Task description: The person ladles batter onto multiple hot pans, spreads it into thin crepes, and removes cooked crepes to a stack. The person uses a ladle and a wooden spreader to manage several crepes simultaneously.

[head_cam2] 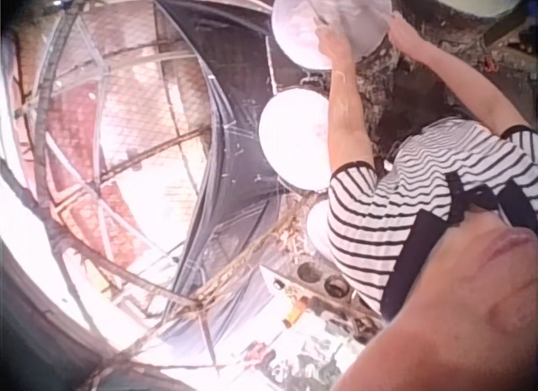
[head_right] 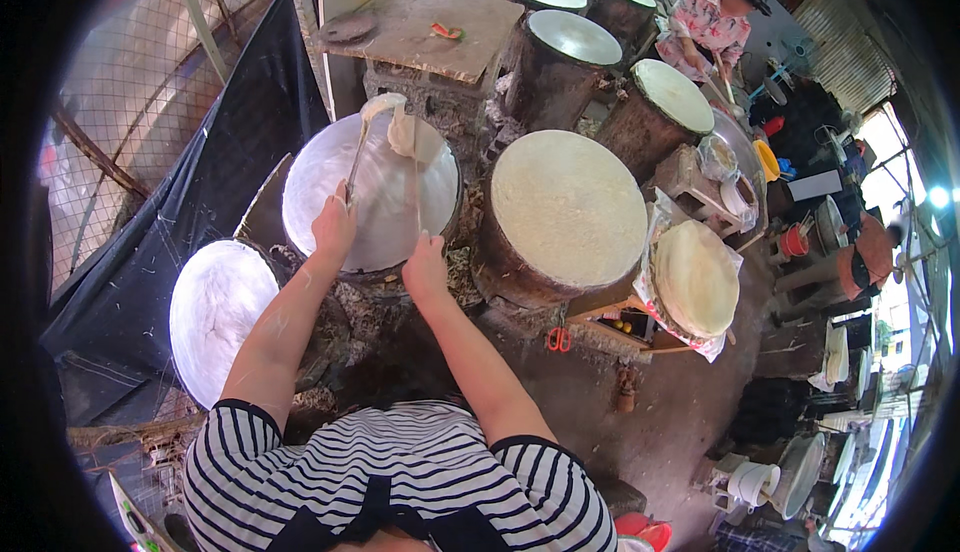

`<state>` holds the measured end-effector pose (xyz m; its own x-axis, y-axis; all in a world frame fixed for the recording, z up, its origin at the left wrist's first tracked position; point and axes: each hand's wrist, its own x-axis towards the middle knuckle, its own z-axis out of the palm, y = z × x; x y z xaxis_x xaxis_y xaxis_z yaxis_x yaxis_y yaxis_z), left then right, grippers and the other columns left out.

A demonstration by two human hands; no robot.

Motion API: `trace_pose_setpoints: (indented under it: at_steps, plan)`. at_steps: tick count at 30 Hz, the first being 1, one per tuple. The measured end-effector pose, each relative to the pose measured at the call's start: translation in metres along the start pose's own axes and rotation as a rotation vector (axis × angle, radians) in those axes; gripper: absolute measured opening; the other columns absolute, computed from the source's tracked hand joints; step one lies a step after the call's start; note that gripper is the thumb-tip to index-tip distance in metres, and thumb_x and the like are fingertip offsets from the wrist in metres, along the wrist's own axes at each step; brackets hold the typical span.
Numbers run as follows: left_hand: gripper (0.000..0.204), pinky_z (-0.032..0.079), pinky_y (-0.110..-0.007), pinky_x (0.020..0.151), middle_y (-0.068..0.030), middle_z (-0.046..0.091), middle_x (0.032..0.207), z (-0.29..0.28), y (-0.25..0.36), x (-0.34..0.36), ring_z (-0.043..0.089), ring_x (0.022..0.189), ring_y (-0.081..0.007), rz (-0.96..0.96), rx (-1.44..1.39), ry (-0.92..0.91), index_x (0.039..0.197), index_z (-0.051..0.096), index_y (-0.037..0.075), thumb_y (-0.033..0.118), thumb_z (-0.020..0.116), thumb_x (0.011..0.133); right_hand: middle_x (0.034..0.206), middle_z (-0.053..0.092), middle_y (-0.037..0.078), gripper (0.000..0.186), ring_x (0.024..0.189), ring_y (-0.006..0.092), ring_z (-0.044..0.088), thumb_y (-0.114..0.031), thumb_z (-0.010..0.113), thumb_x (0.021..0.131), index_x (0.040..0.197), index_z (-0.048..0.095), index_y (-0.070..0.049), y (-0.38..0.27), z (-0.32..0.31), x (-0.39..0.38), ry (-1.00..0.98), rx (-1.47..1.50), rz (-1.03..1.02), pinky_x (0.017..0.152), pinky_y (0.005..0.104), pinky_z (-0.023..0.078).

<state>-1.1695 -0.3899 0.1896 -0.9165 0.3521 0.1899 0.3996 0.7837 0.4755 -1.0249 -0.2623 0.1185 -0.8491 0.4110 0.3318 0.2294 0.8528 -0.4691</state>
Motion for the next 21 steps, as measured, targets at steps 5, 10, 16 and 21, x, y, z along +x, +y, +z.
trace_pose_setpoints:
  at_steps: [5, 10, 16, 21]
  plan:
    - [0.046, 0.048, -0.041, 0.074, -0.0169, 0.061, 0.102, -0.015, -0.005, 0.003, 0.060, 0.091, -0.0340, -0.076, -0.135, 0.038, 0.130, 0.046, 0.012, 0.025, 0.055, 0.086, 0.104, 0.045, 0.022, 0.040, 0.085, 0.0414, 0.058, -0.001, 0.056, 0.076, 0.113, 0.044, 0.006, -0.023, -0.052, 0.000, -0.053, 0.166, 0.361, 0.070, 0.0453, 0.050]
    - [0.043, 0.048, -0.037, 0.067, -0.0142, 0.062, 0.086, 0.005, -0.014, 0.004, 0.062, 0.078, -0.0252, 0.044, -0.423, 0.187, 0.124, 0.049, 0.004, 0.021, 0.059, 0.085, 0.108, 0.043, 0.023, 0.031, 0.085, 0.0437, 0.056, -0.006, 0.052, 0.081, 0.110, 0.044, 0.003, -0.026, -0.006, 0.034, -0.103, 0.164, 0.232, 0.073, 0.0466, 0.049]
    - [0.033, 0.033, -0.025, 0.036, -0.0008, 0.046, 0.059, -0.043, 0.007, -0.018, 0.041, 0.038, -0.0091, -0.316, -0.952, -0.012, 0.112, 0.052, 0.000, 0.017, 0.059, 0.085, 0.104, 0.046, 0.023, 0.028, 0.085, 0.0438, 0.056, -0.003, 0.049, 0.080, 0.107, 0.047, 0.001, -0.023, -0.036, 0.035, -0.084, 0.152, 0.313, 0.075, 0.0482, 0.048]
    - [0.028, 0.031, -0.023, 0.033, 0.0014, 0.041, 0.056, -0.070, 0.030, -0.044, 0.038, 0.035, -0.0082, -0.448, -1.156, -0.067, 0.106, 0.053, 0.000, 0.016, 0.059, 0.084, 0.107, 0.047, 0.024, 0.032, 0.089, 0.0432, 0.057, -0.001, 0.048, 0.079, 0.110, 0.047, 0.002, -0.053, -0.009, 0.061, -0.197, 0.095, 0.324, 0.076, 0.0481, 0.048]
